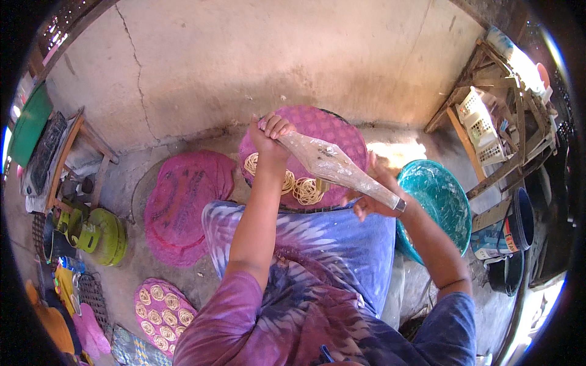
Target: The person sits on the floor and uses a manual noodle press to extrude dough into spiral-shaped noodles onto a pink mat. They repeatedly scoop dough from a green basin, load it into the press, and squeeze the handle to form noodles, then place the finished mat aside and replace it with a new one.
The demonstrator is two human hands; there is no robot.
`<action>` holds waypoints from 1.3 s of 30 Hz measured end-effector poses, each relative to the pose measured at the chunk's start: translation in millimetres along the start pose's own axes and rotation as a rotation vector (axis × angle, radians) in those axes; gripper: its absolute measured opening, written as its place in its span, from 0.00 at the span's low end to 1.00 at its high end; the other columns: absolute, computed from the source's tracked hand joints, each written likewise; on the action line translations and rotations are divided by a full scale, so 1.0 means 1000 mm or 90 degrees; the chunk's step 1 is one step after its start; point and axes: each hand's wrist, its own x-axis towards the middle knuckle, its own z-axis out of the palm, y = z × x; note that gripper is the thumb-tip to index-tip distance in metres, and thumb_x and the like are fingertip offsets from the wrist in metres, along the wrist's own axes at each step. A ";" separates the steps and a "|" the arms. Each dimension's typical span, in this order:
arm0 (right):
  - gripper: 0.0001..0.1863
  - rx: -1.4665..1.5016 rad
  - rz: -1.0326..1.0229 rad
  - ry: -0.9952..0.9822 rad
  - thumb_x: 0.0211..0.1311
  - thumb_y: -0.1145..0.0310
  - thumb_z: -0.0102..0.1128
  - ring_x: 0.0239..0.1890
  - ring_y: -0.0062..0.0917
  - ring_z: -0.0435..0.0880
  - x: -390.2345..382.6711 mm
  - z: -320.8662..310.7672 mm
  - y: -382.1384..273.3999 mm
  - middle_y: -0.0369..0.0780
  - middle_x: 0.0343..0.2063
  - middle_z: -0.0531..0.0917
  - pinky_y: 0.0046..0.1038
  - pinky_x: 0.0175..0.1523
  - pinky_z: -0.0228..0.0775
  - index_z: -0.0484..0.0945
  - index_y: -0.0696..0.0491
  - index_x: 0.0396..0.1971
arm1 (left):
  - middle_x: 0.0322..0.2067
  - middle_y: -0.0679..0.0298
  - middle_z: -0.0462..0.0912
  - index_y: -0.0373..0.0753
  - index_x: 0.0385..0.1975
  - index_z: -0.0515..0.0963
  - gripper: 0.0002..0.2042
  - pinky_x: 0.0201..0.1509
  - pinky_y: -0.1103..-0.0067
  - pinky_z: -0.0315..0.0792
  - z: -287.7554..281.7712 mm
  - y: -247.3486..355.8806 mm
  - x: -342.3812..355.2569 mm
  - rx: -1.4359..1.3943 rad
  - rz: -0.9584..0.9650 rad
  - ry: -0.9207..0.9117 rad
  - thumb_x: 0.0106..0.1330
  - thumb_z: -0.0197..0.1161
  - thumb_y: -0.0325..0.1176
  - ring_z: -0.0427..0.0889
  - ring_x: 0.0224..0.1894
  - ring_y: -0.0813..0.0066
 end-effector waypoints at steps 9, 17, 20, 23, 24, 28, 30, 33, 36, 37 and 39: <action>0.47 0.228 -0.051 -0.107 0.54 0.21 0.29 0.13 0.20 0.74 0.045 -0.013 0.050 0.43 0.27 0.80 0.19 0.16 0.67 0.67 0.45 0.60 | 0.07 0.76 0.65 0.48 0.11 0.65 0.18 0.24 0.81 0.67 -0.020 0.015 -0.012 -0.072 0.060 -0.035 0.64 0.46 0.43 0.65 0.09 0.83; 0.35 0.131 -0.013 -0.166 0.69 0.40 0.34 0.17 0.19 0.76 0.057 -0.028 0.055 0.43 0.29 0.80 0.17 0.17 0.66 0.61 0.50 0.64 | 0.06 0.76 0.62 0.49 0.10 0.63 0.24 0.23 0.80 0.66 -0.001 0.027 -0.011 -0.046 0.098 -0.062 0.68 0.43 0.52 0.62 0.08 0.82; 0.30 -0.789 -0.308 0.039 0.67 0.59 0.44 0.44 0.30 0.78 0.072 -0.030 0.063 0.46 0.47 0.78 0.24 0.36 0.74 0.57 0.51 0.67 | 0.06 0.77 0.60 0.49 0.10 0.62 0.24 0.23 0.80 0.65 0.032 0.034 -0.012 0.006 0.089 -0.068 0.68 0.44 0.53 0.61 0.08 0.84; 0.27 -1.071 -0.334 0.169 0.66 0.61 0.48 0.51 0.41 0.78 0.073 -0.016 0.049 0.50 0.55 0.74 0.36 0.47 0.75 0.63 0.51 0.64 | 0.05 0.78 0.59 0.50 0.10 0.62 0.24 0.22 0.80 0.63 0.081 0.036 -0.014 0.049 0.034 -0.106 0.68 0.44 0.54 0.59 0.08 0.85; 0.28 -1.033 -0.239 0.175 0.66 0.58 0.49 0.50 0.44 0.78 0.065 -0.010 0.037 0.52 0.55 0.72 0.39 0.46 0.75 0.63 0.51 0.64 | 0.05 0.78 0.58 0.50 0.10 0.62 0.24 0.22 0.80 0.63 0.099 0.037 -0.015 0.059 0.016 -0.117 0.68 0.44 0.54 0.58 0.08 0.85; 0.34 -0.419 -0.074 0.015 0.67 0.44 0.47 0.50 0.32 0.79 0.023 0.029 -0.018 0.50 0.56 0.74 0.32 0.54 0.71 0.64 0.56 0.63 | 0.09 0.76 0.63 0.48 0.15 0.66 0.24 0.26 0.78 0.66 0.172 0.050 -0.026 0.276 0.012 -0.194 0.67 0.43 0.59 0.64 0.11 0.83; 0.32 -0.492 -0.199 0.023 0.68 0.46 0.48 0.52 0.28 0.77 -0.008 0.050 -0.024 0.48 0.55 0.75 0.30 0.58 0.67 0.66 0.57 0.61 | 0.18 0.69 0.72 0.45 0.27 0.71 0.22 0.34 0.74 0.70 0.190 0.044 -0.038 0.457 0.088 -0.133 0.64 0.49 0.60 0.72 0.21 0.76; 0.29 -0.569 -0.300 0.046 0.67 0.49 0.52 0.50 0.29 0.78 -0.039 0.072 -0.014 0.48 0.50 0.79 0.30 0.58 0.67 0.71 0.57 0.58 | 0.42 0.56 0.78 0.38 0.53 0.67 0.33 0.53 0.65 0.69 0.184 0.020 -0.093 0.803 0.098 0.045 0.54 0.67 0.54 0.77 0.46 0.59; 0.26 -0.654 -0.297 0.071 0.65 0.52 0.57 0.45 0.36 0.83 -0.049 0.078 0.015 0.50 0.44 0.82 0.34 0.51 0.72 0.74 0.56 0.54 | 0.54 0.55 0.75 0.38 0.54 0.73 0.36 0.62 0.66 0.64 0.153 -0.003 -0.176 1.406 -0.296 -0.178 0.43 0.79 0.43 0.72 0.59 0.57; 0.25 -0.649 -0.242 0.005 0.64 0.52 0.57 0.37 0.45 0.84 -0.050 0.076 0.027 0.54 0.37 0.82 0.38 0.44 0.74 0.75 0.55 0.53 | 0.53 0.56 0.77 0.40 0.50 0.77 0.26 0.62 0.69 0.65 0.134 -0.016 -0.204 1.472 -0.357 -0.204 0.52 0.74 0.42 0.74 0.57 0.61; 0.21 -0.715 -0.299 -0.046 0.67 0.54 0.52 0.29 0.50 0.81 -0.038 0.068 0.054 0.54 0.29 0.81 0.40 0.39 0.73 0.76 0.52 0.52 | 0.54 0.58 0.75 0.38 0.54 0.73 0.20 0.59 0.73 0.68 0.095 -0.038 -0.240 0.948 -0.474 0.057 0.65 0.59 0.41 0.75 0.55 0.66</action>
